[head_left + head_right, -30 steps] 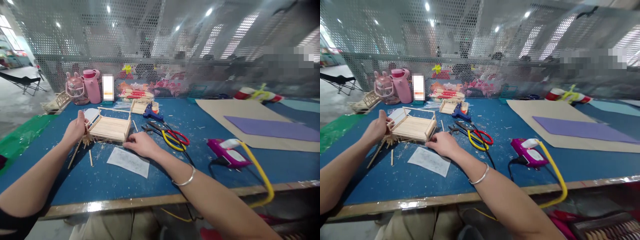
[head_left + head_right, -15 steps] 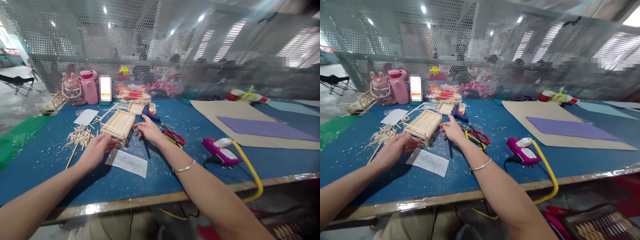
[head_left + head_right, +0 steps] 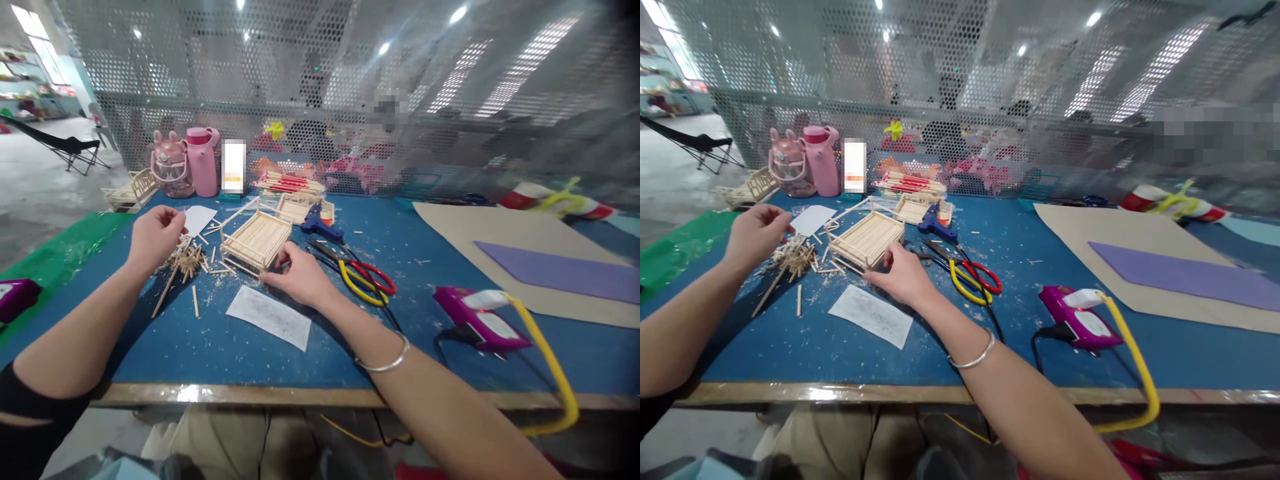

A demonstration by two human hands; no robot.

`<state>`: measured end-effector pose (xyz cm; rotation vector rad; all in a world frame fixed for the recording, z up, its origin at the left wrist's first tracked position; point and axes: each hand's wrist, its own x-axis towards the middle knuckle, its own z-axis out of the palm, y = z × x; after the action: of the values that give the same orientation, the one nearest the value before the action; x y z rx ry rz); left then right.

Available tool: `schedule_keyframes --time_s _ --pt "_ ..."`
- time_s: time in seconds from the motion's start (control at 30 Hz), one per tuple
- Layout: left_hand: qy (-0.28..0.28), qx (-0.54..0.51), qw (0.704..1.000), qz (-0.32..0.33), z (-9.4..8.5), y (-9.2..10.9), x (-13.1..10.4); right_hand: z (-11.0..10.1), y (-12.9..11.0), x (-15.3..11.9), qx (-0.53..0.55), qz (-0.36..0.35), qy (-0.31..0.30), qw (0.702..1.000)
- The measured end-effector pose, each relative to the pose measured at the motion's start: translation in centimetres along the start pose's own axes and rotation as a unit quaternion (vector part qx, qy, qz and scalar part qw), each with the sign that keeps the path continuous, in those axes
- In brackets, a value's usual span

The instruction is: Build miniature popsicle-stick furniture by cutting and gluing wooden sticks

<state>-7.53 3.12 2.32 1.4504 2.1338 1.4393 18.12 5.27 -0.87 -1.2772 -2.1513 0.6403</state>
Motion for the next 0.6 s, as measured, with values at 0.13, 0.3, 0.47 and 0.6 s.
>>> schedule_keyframes --time_s 0.13,0.3,0.47,0.6 --pt "-0.007 0.058 0.998 -0.007 -0.3 -0.4 0.4 0.8 0.1 0.3 0.029 -0.031 0.026 0.999" --pt "-0.068 0.100 0.992 0.023 0.1 -0.7 0.1 0.8 0.3 0.6 -0.052 -0.020 0.027 0.998" --pt "-0.226 0.189 0.950 0.107 1.7 -0.8 -1.1 -1.8 0.4 1.1 -0.184 0.044 0.039 0.981" --pt "-0.262 0.205 0.929 0.159 3.3 -1.0 -1.7 -4.1 1.8 1.7 -0.273 0.115 0.093 0.951"
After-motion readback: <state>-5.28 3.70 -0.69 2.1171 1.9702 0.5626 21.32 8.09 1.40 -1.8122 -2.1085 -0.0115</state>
